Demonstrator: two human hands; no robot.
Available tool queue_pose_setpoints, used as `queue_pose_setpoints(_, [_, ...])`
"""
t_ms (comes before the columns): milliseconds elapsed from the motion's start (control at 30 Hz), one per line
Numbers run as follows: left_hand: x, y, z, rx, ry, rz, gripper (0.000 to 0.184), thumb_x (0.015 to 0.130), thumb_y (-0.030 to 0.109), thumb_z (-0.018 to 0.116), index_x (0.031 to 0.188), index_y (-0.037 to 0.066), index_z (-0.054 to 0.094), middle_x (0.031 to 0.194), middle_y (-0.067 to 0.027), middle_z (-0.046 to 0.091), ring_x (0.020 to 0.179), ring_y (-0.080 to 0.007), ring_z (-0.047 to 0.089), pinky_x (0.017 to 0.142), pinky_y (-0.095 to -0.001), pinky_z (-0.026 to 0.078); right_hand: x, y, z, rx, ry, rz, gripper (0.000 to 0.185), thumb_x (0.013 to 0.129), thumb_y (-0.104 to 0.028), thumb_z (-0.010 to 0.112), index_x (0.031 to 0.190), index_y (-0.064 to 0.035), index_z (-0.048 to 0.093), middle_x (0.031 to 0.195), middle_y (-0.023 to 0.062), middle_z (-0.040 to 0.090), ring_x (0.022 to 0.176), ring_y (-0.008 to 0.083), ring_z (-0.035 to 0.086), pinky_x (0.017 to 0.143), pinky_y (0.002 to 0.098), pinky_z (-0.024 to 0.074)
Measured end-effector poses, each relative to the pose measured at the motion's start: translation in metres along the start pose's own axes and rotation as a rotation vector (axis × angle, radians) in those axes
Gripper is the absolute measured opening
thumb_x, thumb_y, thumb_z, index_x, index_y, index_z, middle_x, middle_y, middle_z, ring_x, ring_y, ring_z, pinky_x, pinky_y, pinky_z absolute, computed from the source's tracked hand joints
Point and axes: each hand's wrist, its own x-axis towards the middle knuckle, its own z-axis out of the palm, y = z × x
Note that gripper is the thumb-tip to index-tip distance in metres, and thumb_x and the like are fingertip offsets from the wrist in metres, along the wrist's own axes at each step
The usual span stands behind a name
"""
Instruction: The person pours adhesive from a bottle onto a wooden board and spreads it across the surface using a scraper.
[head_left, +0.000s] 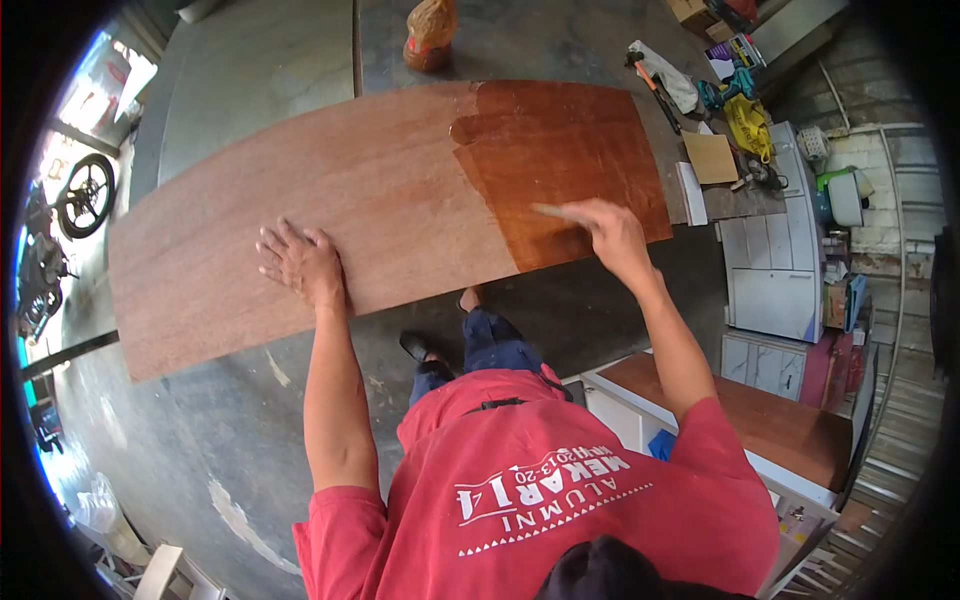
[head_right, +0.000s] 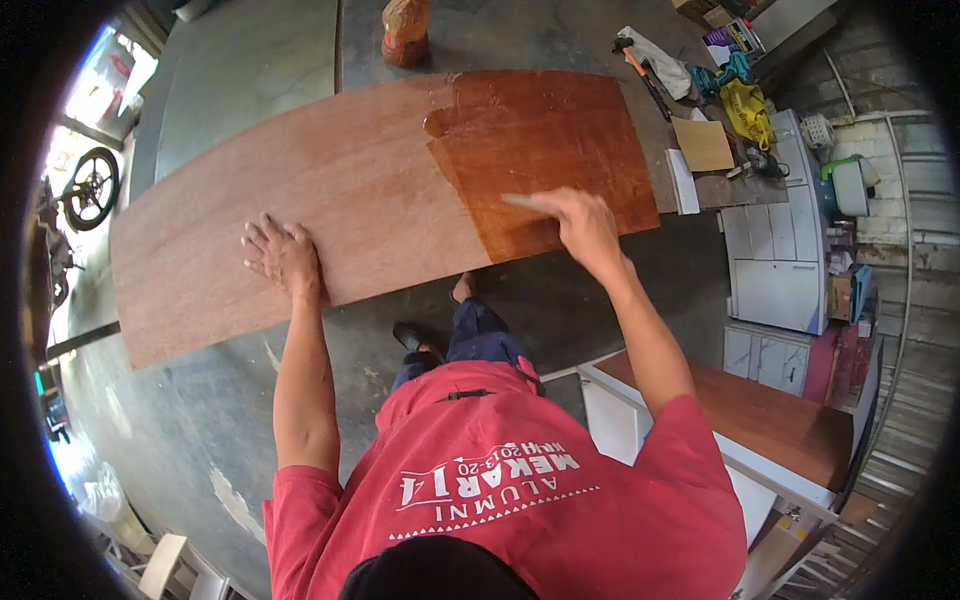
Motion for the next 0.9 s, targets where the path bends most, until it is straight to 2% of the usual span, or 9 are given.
queue_pose_setpoints(233, [-0.001, 0.002, 0.0, 0.043, -0.038, -0.01, 0.06, 0.096, 0.03, 0.055, 0.152, 0.011, 0.048, 0.165, -0.0206, 0.037, 0.155, -0.0412, 0.029, 0.125, -0.0621, 0.02, 0.133, 0.065, 0.069, -0.201, 0.287, -0.029, 0.033, 0.089, 0.005, 0.056, 0.108, -0.0113, 0.078, 0.102, 0.0111, 0.076, 0.098, 0.0361, 0.07, 0.085, 0.0485, 0.0541])
queue_pose_setpoints(267, [-0.003, 0.0, 0.0, 0.049, -0.035, 0.008, 0.06, 0.096, 0.03, 0.055, 0.152, 0.011, 0.048, 0.165, -0.0206, 0.037, 0.155, -0.0412, 0.029, 0.125, -0.0621, 0.02, 0.129, 0.065, 0.076, -0.239, 0.166, -0.03, 0.035, 0.087, 0.005, 0.057, 0.109, -0.0122, 0.078, 0.105, 0.0111, 0.075, 0.097, 0.0361, 0.07, 0.084, 0.0506, 0.0537])
queue_pose_setpoints(300, [-0.003, -0.001, 0.0, 0.05, -0.052, -0.003, 0.06, 0.096, 0.03, 0.055, 0.152, 0.01, 0.048, 0.165, -0.0207, 0.036, 0.155, -0.0414, 0.028, 0.125, -0.0621, 0.02, 0.124, 0.056, 0.08, -0.367, 0.15, -0.196, 0.035, 0.086, 0.002, 0.061, 0.111, -0.0148, 0.078, 0.106, 0.0109, 0.075, 0.097, 0.0343, 0.07, 0.085, 0.0481, 0.053])
queue_pose_setpoints(367, [0.002, 0.004, 0.0, 0.044, -0.057, -0.008, 0.059, 0.097, 0.03, 0.055, 0.152, 0.01, 0.048, 0.165, -0.0208, 0.036, 0.155, -0.0416, 0.028, 0.125, -0.0621, 0.02, 0.105, 0.026, 0.063, -0.268, -0.085, -0.054, 0.038, 0.085, 0.001, 0.062, 0.113, -0.0198, 0.079, 0.104, 0.0103, 0.076, 0.095, 0.0322, 0.07, 0.087, 0.0443, 0.0515])
queue_pose_setpoints(433, [-0.001, 0.006, -0.004, 0.046, -0.085, -0.027, 0.058, 0.098, 0.03, 0.054, 0.152, 0.01, 0.047, 0.166, -0.0208, 0.035, 0.155, -0.0418, 0.028, 0.125, -0.0621, 0.02, 0.115, 0.041, 0.065, -0.293, -0.076, -0.061, 0.044, 0.089, 0.001, 0.058, 0.116, -0.0263, 0.079, 0.101, 0.0085, 0.076, 0.094, 0.03, 0.069, 0.086, 0.0426, 0.0496])
queue_pose_setpoints(500, [-0.002, 0.004, -0.001, 0.071, -0.091, -0.016, 0.058, 0.098, 0.029, 0.053, 0.152, 0.009, 0.047, 0.166, -0.0207, 0.035, 0.155, -0.0419, 0.028, 0.125, -0.0623, 0.02, 0.138, 0.053, 0.053, -0.13, 0.186, -0.083, 0.045, 0.092, 0.001, 0.053, 0.117, -0.0257, 0.079, 0.102, 0.0064, 0.076, 0.092, 0.0303, 0.07, 0.084, 0.0441, 0.0495])
queue_pose_setpoints(600, [-0.001, 0.002, 0.003, 0.088, -0.078, -0.001, 0.057, 0.099, 0.029, 0.052, 0.153, 0.009, 0.047, 0.166, -0.0206, 0.034, 0.155, -0.0421, 0.028, 0.125, -0.0628, 0.02, 0.157, 0.099, 0.068, -0.183, 0.2, -0.114, 0.039, 0.092, -0.001, 0.053, 0.112, -0.0215, 0.079, 0.1, 0.0067, 0.076, 0.093, 0.0318, 0.071, 0.082, 0.0467, 0.0497])
queue_pose_setpoints(767, [-0.001, -0.001, 0.008, 0.068, -0.077, 0.008, 0.057, 0.1, 0.03, 0.05, 0.153, 0.009, 0.047, 0.166, -0.0204, 0.035, 0.154, -0.0423, 0.029, 0.123, -0.064, 0.021, 0.069, 0.088, 0.053, -0.167, -0.039, -0.126, 0.038, 0.089, 0.0, 0.053, 0.109, -0.0187, 0.079, 0.106, 0.009, 0.077, 0.101, 0.0325, 0.07, 0.086, 0.0471, 0.0494])
queue_pose_setpoints(900, [-0.001, -0.002, 0.005, 0.071, -0.093, 0.003, 0.058, 0.1, 0.031, 0.05, 0.153, 0.01, 0.047, 0.165, -0.0206, 0.035, 0.154, -0.0423, 0.03, 0.123, -0.0647, 0.022, -0.03, 0.071, 0.034, -0.146, -0.07, -0.093, 0.037, 0.083, 0.002, 0.059, 0.108, -0.0173, 0.079, 0.116, 0.0008, 0.077, 0.113, 0.0257, 0.066, 0.09, 0.0426, 0.0448])
